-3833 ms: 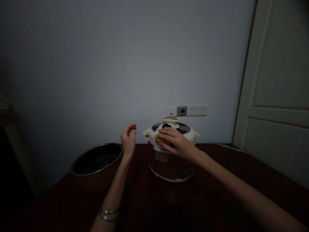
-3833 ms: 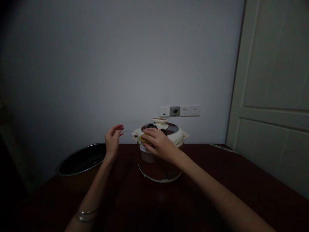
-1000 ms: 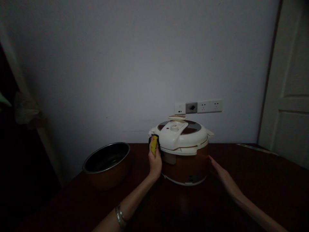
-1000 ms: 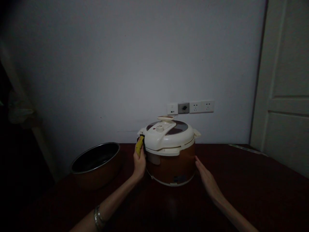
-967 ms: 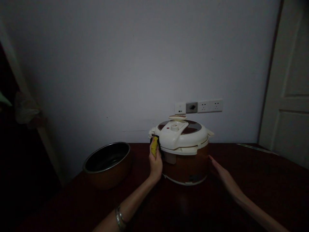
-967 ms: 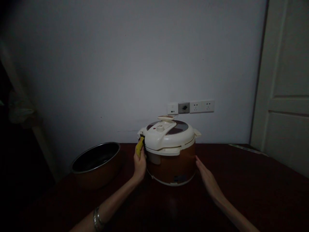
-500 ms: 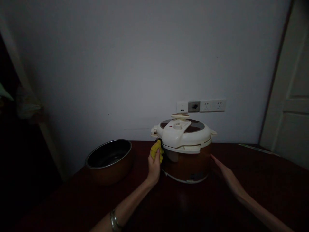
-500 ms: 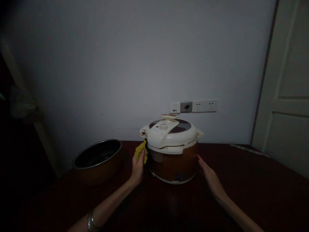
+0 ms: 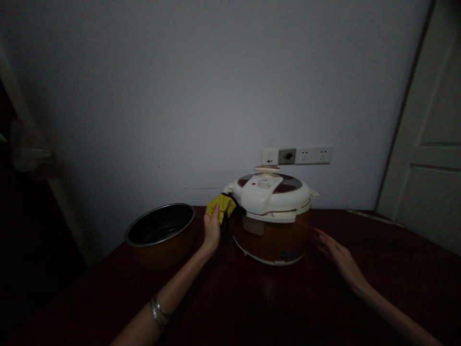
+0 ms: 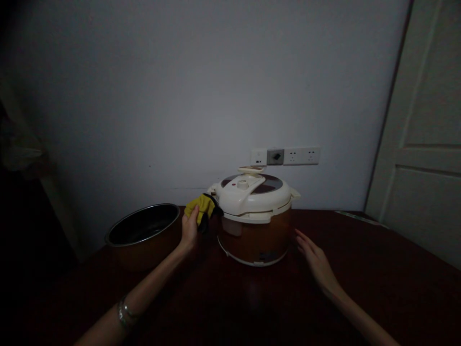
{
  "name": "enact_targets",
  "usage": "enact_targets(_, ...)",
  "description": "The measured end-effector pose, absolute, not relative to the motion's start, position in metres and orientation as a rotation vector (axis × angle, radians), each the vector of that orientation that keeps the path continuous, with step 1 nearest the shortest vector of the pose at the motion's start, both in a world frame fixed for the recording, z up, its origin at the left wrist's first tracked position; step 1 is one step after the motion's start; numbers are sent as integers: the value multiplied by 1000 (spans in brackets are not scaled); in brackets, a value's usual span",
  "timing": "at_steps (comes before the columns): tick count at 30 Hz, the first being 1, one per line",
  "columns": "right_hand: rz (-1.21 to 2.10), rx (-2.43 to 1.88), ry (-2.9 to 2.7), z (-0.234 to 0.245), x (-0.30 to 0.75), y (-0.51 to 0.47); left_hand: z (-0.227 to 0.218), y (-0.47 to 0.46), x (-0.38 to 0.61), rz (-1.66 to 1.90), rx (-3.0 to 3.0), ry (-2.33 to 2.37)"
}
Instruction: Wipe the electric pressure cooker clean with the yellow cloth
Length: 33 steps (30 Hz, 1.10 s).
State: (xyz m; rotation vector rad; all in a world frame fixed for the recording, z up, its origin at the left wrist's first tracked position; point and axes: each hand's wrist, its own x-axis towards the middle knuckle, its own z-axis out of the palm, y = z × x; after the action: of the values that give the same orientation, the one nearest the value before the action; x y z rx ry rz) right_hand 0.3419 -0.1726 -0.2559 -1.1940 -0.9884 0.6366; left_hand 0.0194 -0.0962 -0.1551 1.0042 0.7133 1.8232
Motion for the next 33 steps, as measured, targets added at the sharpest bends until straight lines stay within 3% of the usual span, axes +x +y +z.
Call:
enact_targets(9,274,-1276,-1262,-226,313,-220,-157,-128,53,1777,1367,667)
enact_targets(13,-3,-1085,-1580,-190,270,-251,-151,-160,47,1856,1921,411)
enact_targets(18,140,-903,-1680,-160,232,-273,-147,-203,67,1573,2432,-71)
enact_targets(26,312,-983,-1202,-171,253,-254,-103,-217,84,894,2364,207)
enact_targets(29,192,-1082,-1073,-176,295,-229,-80,-198,68,963,2426,428)
enact_targets(33,49,-1172,-924,-172,361,-187,-61,-159,37,1090,2531,1082)
